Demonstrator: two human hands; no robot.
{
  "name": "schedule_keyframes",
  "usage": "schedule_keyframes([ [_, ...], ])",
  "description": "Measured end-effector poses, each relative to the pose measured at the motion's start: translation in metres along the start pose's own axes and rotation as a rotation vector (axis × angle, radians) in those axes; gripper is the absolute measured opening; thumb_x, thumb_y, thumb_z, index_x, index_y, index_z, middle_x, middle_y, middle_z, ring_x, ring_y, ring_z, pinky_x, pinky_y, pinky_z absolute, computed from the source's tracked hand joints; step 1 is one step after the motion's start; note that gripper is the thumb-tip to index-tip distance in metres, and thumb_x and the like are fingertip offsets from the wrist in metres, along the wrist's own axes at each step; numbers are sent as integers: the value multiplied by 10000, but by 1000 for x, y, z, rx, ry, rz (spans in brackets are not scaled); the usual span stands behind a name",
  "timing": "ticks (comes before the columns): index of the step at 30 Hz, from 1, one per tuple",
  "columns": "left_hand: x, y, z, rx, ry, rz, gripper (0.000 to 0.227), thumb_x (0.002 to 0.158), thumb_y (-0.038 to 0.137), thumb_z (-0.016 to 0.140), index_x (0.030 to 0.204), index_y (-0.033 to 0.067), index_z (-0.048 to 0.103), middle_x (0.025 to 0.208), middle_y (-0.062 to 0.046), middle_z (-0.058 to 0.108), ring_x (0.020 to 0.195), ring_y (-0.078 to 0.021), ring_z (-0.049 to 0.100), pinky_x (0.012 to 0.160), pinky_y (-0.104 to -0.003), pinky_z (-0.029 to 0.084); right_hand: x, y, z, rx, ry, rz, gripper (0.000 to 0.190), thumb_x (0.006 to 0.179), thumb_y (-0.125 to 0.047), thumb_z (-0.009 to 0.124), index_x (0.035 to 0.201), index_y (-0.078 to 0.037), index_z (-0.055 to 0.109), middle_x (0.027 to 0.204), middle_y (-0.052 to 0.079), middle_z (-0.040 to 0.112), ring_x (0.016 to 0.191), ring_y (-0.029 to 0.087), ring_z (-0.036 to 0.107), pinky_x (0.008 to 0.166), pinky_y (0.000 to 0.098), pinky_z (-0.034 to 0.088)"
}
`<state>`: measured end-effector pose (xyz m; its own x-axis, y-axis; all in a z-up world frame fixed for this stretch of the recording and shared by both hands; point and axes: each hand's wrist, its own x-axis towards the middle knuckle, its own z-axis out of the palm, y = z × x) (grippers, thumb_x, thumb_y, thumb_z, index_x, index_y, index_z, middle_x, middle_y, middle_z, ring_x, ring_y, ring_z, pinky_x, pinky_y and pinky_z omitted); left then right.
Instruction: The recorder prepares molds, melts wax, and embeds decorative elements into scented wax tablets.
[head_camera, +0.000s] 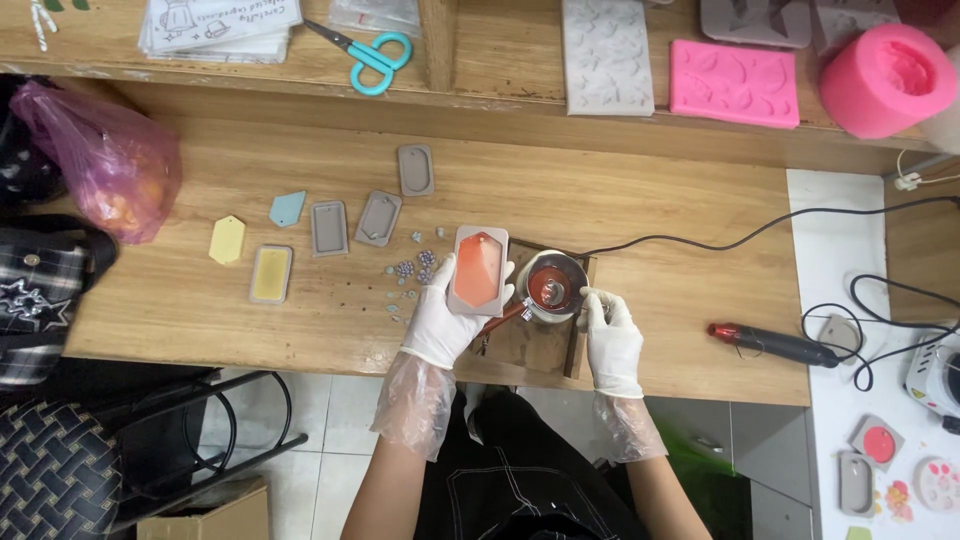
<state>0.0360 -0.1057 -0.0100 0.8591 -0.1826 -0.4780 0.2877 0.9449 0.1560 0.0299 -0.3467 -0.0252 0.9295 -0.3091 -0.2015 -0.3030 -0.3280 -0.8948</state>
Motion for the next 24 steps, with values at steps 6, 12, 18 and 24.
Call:
schedule_keyframes([
  [6, -16, 5, 7, 13, 42, 56, 573, 1004, 398, 554, 1440, 34, 485, 1382, -204, 595, 1218, -386, 629, 979, -563, 553, -8, -15, -3, -35, -18, 25, 249, 995, -212, 643, 1207, -112, 727, 844, 21, 739, 716, 76, 676, 694, 266, 562],
  [12, -19, 19, -7, 87, 68, 109, 570, 995, 407, 560, 1445, 64, 486, 1388, -174, 601, 1207, -386, 635, 956, -546, 554, -11, -1, -3, -163, 30, -9, 353, 982, -250, 659, 1320, -149, 666, 824, 45, 757, 717, 109, 706, 712, 292, 562],
  [18, -26, 51, -20, 141, -2, 84, 582, 991, 420, 555, 1443, 59, 489, 1395, -172, 600, 1213, -376, 636, 952, -539, 557, -26, -2, -1, -254, 136, -3, 490, 968, -316, 692, 1422, -163, 586, 785, 77, 748, 702, 154, 706, 704, 316, 546],
  [24, -38, 93, -37, 162, -163, 39, 613, 1019, 435, 534, 1465, 20, 477, 1416, -203, 590, 1267, -369, 605, 1049, -541, 507, -72, -24, 3, -324, 397, -68, 528, 990, -341, 712, 1458, -147, 563, 801, 74, 739, 729, 175, 708, 729, 329, 532],
])
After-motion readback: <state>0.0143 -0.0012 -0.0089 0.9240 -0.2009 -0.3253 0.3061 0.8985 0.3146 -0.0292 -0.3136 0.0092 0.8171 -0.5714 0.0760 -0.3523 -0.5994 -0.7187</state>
